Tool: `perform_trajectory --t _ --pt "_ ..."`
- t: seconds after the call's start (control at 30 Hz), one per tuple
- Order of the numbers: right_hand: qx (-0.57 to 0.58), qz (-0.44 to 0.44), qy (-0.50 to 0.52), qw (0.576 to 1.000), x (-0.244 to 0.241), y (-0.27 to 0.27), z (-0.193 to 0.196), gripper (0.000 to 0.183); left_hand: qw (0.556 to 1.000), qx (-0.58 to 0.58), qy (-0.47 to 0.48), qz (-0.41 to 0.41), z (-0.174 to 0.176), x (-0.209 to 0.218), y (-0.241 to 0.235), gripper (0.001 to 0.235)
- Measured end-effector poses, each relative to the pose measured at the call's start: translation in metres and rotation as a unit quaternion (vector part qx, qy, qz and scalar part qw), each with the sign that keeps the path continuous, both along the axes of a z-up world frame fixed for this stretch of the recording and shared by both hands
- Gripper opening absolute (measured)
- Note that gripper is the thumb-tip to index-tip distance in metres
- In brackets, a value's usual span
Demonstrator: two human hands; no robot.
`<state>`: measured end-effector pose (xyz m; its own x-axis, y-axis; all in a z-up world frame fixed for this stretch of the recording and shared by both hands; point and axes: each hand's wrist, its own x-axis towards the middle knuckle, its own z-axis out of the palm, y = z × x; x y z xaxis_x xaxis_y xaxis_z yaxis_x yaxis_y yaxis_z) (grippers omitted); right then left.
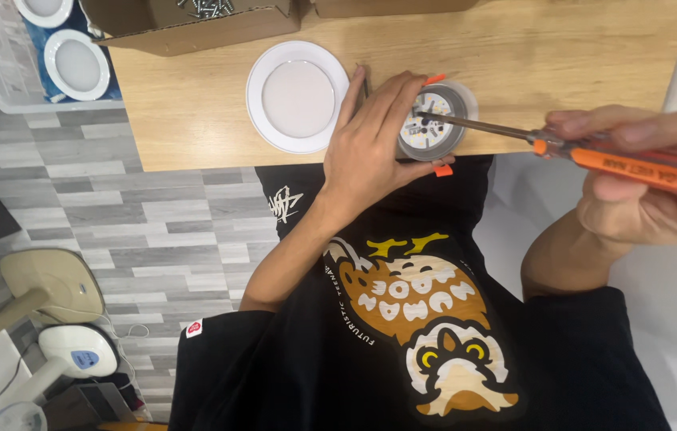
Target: The person assembles a LED recessed light by placing a plastic cover onto the light fixture and using a screwdriver to secure the components.
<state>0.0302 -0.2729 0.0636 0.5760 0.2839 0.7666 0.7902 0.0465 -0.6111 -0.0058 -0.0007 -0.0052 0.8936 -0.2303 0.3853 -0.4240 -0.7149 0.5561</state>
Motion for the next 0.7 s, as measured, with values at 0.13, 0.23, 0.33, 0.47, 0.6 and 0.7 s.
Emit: perform_trajectory --t 0.13,0.23,0.33,0.47,0.6,0.7 --pt "-0.048 -0.140 0.017 0.989 -0.039 -0.044 -0.019 0.058 1.000 0.015 -0.003 0.000 -0.006 -0.004 -0.001 0.104" --pt "0.110 -0.259 0.184 0.942 -0.058 -0.070 -0.040 0.065 1.000 -0.020 -0.001 -0.023 -0.005 -0.006 0.000 0.099" --pt "0.107 -0.315 0.234 0.914 -0.058 -0.047 -0.030 0.072 0.994 -0.083 0.020 -0.074 -0.009 -0.013 0.001 0.101" --pt "0.080 -0.138 0.290 0.944 -0.055 -0.006 -0.030 0.045 0.975 -0.181 -0.002 -0.125 -0.005 -0.031 -0.002 0.100" --pt "-0.034 -0.059 0.346 0.936 -0.077 0.010 -0.039 0.045 0.931 -0.296 0.086 -0.198 0.026 -0.056 -0.001 0.087" --pt "-0.090 -0.024 0.185 0.978 -0.070 0.023 -0.030 0.065 0.881 -0.398 0.121 -0.226 0.007 -0.067 -0.005 0.098"
